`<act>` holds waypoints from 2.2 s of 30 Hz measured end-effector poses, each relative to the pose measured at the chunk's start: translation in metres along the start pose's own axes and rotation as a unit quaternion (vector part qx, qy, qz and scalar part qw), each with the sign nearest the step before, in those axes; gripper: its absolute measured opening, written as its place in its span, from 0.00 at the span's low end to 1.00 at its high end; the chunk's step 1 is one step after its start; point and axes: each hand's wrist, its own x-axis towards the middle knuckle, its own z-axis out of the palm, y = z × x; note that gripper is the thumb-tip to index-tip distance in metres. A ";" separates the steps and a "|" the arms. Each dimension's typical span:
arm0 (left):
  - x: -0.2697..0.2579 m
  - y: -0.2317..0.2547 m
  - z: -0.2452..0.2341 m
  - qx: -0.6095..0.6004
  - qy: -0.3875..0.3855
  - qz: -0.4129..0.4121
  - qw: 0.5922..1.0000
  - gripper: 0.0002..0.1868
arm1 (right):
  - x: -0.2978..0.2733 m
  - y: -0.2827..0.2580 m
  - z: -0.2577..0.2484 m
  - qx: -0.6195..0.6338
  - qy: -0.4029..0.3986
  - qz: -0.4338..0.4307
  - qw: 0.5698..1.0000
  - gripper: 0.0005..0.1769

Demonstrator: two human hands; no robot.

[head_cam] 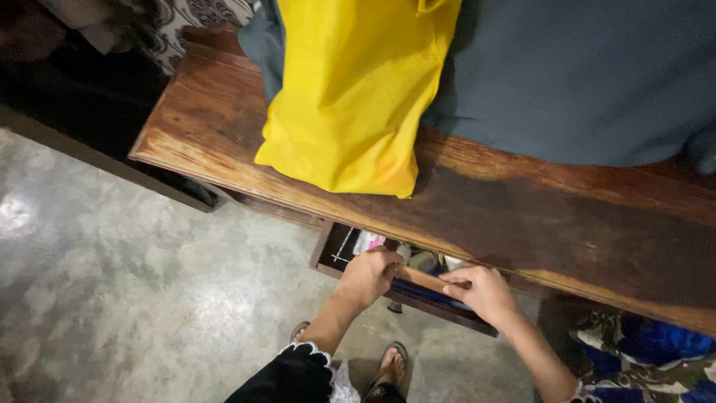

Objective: The person organizes personal items by placing a plastic basket into a yellow tote bag, then moves the bag to a wooden cabinet. They open a drawer to store a blue bottle and a wooden comb, then close the drawer. The person moves the bag to a chair, then returns to the cabinet to store a hairbrush in a different drawer. Finally, they place a charging cable and a pen into a wall-mounted organizer.

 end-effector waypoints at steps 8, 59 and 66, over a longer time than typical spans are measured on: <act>0.004 -0.020 0.048 0.017 -0.021 0.011 1.000 0.11 | 0.003 0.035 0.019 0.007 0.032 -0.015 0.999 0.16; 0.029 0.029 -0.035 0.461 -0.220 0.075 0.856 0.86 | -0.015 -0.045 -0.016 -0.275 -0.052 -0.023 0.960 0.92; 0.034 0.021 -0.047 0.436 -0.220 0.116 0.865 0.82 | -0.018 -0.056 -0.023 -0.321 -0.079 -0.021 0.944 0.91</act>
